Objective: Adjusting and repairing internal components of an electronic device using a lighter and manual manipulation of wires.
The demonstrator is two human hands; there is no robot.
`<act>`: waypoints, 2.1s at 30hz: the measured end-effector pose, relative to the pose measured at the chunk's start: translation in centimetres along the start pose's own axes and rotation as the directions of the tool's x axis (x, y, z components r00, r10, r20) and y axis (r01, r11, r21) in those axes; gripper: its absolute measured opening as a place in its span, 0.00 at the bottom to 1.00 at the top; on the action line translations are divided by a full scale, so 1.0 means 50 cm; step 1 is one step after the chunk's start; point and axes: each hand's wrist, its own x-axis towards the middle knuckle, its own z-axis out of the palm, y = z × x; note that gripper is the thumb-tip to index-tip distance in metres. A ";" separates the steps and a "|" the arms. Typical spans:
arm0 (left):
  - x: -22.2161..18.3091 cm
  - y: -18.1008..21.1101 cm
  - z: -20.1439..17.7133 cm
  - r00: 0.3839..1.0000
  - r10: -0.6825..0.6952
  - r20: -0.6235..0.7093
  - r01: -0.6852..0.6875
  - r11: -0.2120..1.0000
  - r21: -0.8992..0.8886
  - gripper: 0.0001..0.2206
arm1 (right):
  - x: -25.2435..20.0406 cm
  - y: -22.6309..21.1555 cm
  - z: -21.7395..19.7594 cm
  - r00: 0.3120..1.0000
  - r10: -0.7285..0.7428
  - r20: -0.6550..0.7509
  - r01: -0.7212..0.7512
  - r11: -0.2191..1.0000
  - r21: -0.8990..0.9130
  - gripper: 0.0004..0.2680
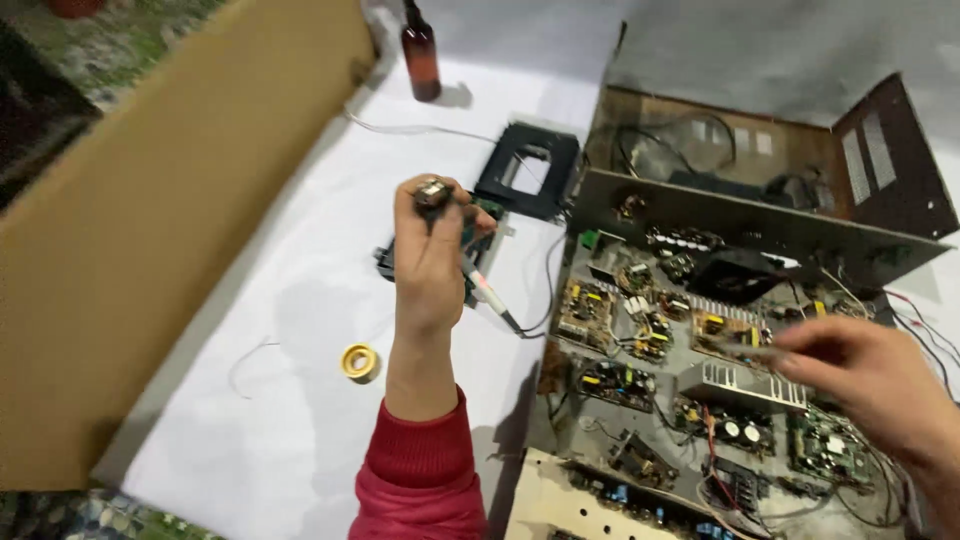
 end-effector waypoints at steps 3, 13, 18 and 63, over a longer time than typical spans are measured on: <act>-0.014 0.054 -0.024 0.997 -0.067 -0.034 0.074 0.957 0.280 0.05 | -0.007 0.171 -0.014 0.977 -0.171 -0.130 0.207 0.916 0.344 0.10; -0.247 0.136 -0.111 0.953 -0.186 -0.241 0.302 0.669 0.679 0.12 | -0.152 -0.144 0.120 0.998 -0.026 0.056 0.032 0.993 -0.117 0.07; -0.468 0.095 -0.213 0.865 -0.359 -0.350 0.500 0.573 0.649 0.12 | -0.061 -0.071 0.294 0.929 -0.344 0.138 0.353 0.935 -0.045 0.19; -0.087 -0.147 -0.208 0.649 -0.447 -0.616 0.725 0.118 0.678 0.32 | -0.366 0.198 0.328 0.874 -0.125 0.470 -0.285 0.652 0.703 0.10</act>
